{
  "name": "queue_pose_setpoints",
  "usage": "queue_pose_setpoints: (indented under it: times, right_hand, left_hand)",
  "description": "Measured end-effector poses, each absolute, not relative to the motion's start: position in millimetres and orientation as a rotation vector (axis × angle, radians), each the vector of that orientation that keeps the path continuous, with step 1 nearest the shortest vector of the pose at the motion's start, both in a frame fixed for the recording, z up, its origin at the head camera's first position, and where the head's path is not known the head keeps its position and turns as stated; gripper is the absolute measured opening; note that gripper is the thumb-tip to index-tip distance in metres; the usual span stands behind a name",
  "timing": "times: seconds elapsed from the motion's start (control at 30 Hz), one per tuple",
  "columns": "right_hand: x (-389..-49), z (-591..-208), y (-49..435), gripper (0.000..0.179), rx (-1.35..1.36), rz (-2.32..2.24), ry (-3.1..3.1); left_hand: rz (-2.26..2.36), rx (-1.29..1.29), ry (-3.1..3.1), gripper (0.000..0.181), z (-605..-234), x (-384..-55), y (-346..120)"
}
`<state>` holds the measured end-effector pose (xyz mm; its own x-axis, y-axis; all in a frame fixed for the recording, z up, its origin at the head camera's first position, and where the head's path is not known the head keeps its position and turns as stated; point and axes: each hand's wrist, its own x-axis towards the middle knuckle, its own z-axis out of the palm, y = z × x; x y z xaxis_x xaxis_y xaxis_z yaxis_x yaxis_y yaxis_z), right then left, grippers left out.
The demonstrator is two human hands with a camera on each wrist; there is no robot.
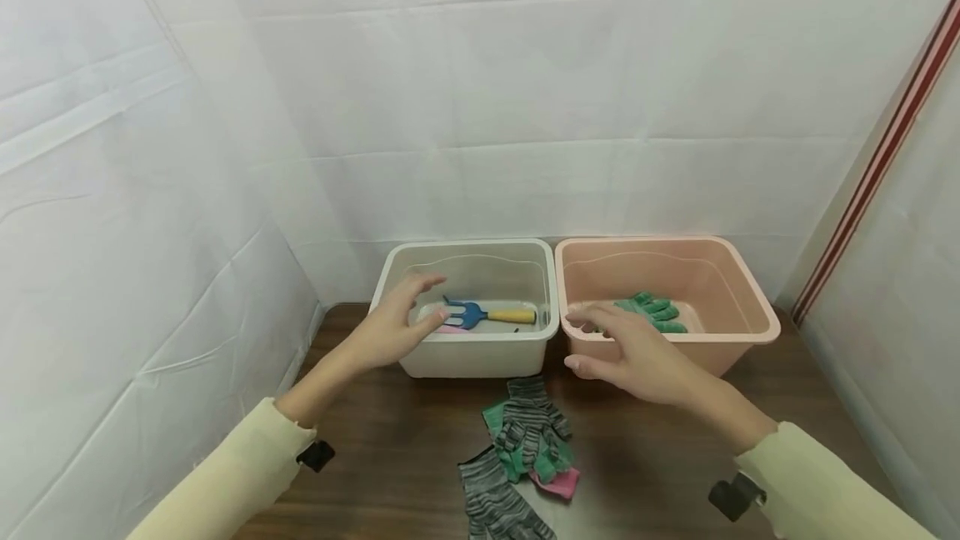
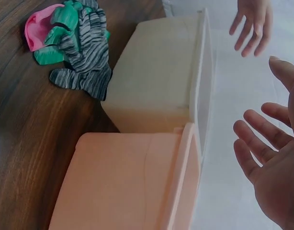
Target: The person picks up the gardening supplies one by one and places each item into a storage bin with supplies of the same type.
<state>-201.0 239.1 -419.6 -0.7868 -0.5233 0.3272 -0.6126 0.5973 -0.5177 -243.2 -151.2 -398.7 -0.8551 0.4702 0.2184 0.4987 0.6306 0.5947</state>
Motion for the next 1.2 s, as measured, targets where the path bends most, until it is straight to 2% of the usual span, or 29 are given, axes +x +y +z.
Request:
queue_pose_setpoints:
  times: [0.6, 0.73, 1.1, 1.2]
  right_hand:
    - [-203.4, -432.2, 264.8, 0.055, 0.798, 0.929, -2.565]
    - [-202.4, -436.6, 276.7, 0.051, 0.732, 0.954, -2.583]
    - [-209.5, -438.4, 323.1, 0.055, 0.639, 1.049, -2.513]
    - [-209.1, -438.4, 334.0, 0.054, 0.52, 1.087, -2.572]
  left_hand:
    - [-1.16, -1.002, -2.842, 0.061, -412.8, -210.3, -126.0]
    - [-1.181, -0.997, -2.844, 0.062, -419.5, -205.8, -123.4]
    - [-1.157, -1.038, -2.832, 0.063, -439.9, -202.1, -114.5]
    - [-1.136, -1.054, -2.848, 0.063, -452.2, -200.7, -108.9]
